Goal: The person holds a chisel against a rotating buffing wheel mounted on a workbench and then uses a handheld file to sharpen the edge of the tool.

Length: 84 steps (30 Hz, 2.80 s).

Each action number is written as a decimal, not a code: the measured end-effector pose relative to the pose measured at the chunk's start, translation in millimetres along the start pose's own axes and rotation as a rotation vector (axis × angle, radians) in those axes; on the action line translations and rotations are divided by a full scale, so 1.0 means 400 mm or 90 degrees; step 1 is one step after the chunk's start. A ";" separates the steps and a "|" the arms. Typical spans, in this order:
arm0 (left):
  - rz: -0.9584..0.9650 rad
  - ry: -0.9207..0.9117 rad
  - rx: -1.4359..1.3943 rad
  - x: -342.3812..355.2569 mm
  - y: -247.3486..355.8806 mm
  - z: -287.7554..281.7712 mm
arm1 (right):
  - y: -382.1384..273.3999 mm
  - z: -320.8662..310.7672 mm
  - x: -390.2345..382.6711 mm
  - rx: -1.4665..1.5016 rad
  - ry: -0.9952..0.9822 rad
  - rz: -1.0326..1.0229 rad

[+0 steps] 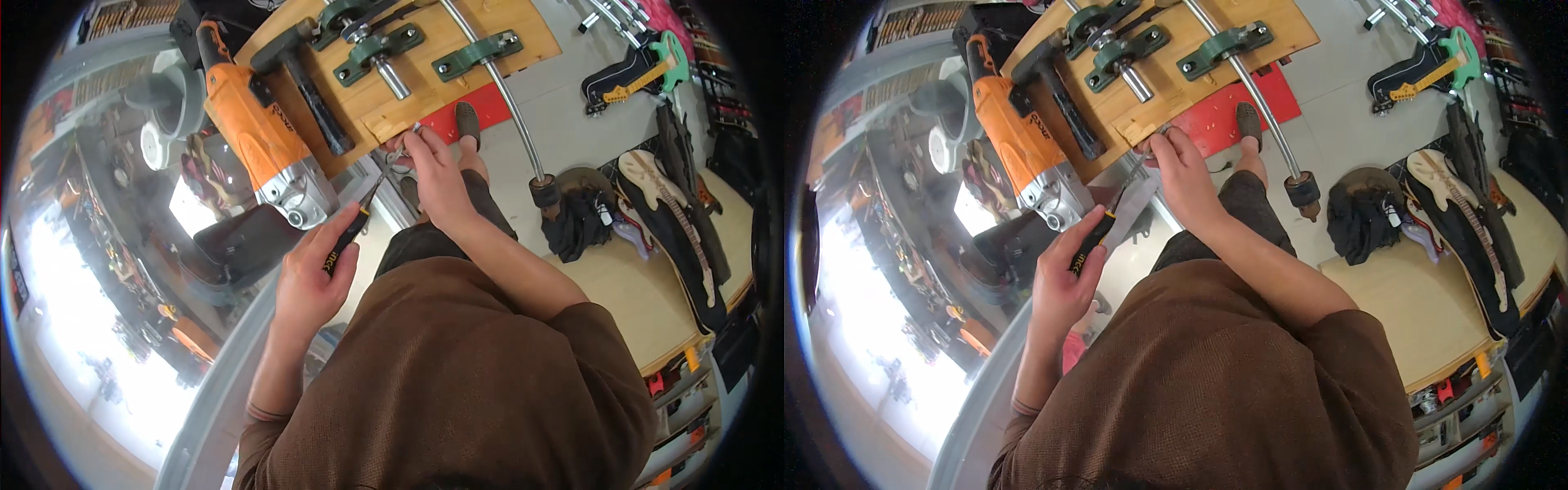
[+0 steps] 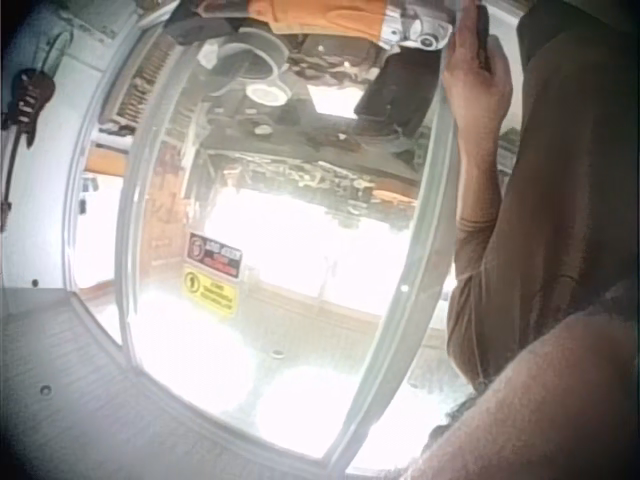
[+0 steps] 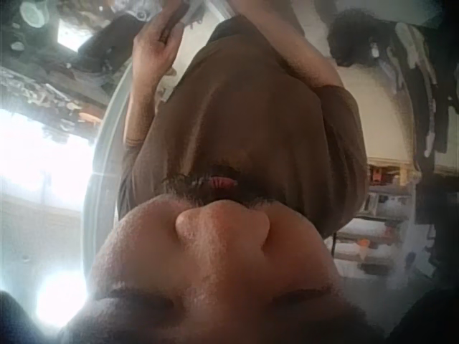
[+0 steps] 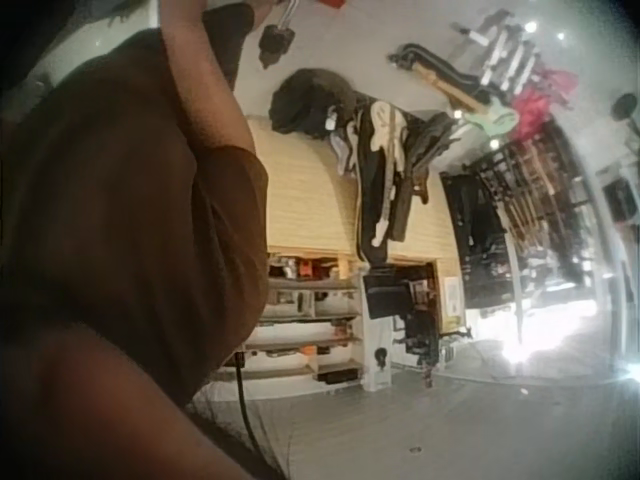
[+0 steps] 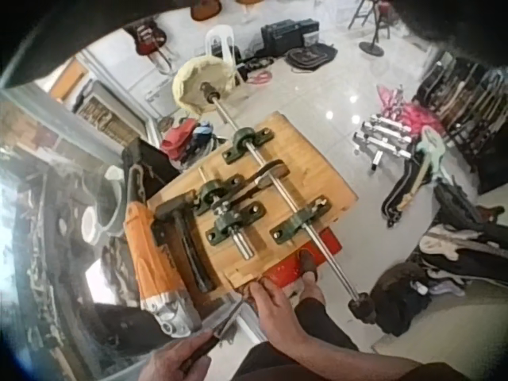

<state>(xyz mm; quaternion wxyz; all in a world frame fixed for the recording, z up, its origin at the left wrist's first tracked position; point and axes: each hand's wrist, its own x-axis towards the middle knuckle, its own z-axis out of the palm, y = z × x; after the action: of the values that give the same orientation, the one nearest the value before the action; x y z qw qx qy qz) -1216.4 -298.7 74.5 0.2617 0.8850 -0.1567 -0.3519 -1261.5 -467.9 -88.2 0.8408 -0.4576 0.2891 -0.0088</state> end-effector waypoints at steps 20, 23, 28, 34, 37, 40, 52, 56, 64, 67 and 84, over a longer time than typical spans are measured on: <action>0.140 0.461 -0.288 0.030 -0.212 -0.024 | -0.244 -0.315 -0.200 -0.576 0.229 -0.043; 0.106 0.539 -0.299 0.029 -0.207 -0.022 | -0.319 -0.344 -0.175 -0.316 0.040 0.279; 0.053 0.629 -0.357 0.039 -0.128 0.033 | -0.310 -0.407 -0.134 -0.187 -0.094 0.390; -0.034 0.781 -0.385 0.056 -0.005 0.134 | -0.312 -0.445 -0.088 -0.379 -0.238 0.352; -0.048 0.795 -0.380 0.055 0.061 0.174 | -0.368 -0.475 -0.060 -0.418 -0.208 0.331; -0.077 0.802 -0.373 0.050 0.106 0.197 | -0.467 -0.516 -0.005 -0.319 -0.255 0.375; -0.110 0.817 -0.419 0.039 0.164 0.318 | -0.622 -0.633 0.209 -0.580 -0.265 0.199; -0.122 0.763 -0.457 0.000 0.186 0.359 | -0.682 -0.621 0.254 -0.675 -0.292 0.222; -0.148 0.636 -0.457 -0.140 0.151 0.415 | -0.681 -0.594 0.232 -0.647 -0.244 0.263; -0.139 0.559 -0.476 -0.170 0.113 0.388 | -0.688 -0.584 0.208 -0.635 -0.192 0.262; 0.102 0.333 -0.394 -0.104 0.034 0.188 | -0.283 -0.158 -0.162 -0.704 -0.137 -0.298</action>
<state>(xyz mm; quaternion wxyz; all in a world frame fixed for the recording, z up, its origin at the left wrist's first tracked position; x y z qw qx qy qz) -1299.8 -317.1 58.7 0.5730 0.8092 -0.0397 -0.1239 -1318.4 -564.0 4.0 0.4787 -0.8762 0.0562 0.0042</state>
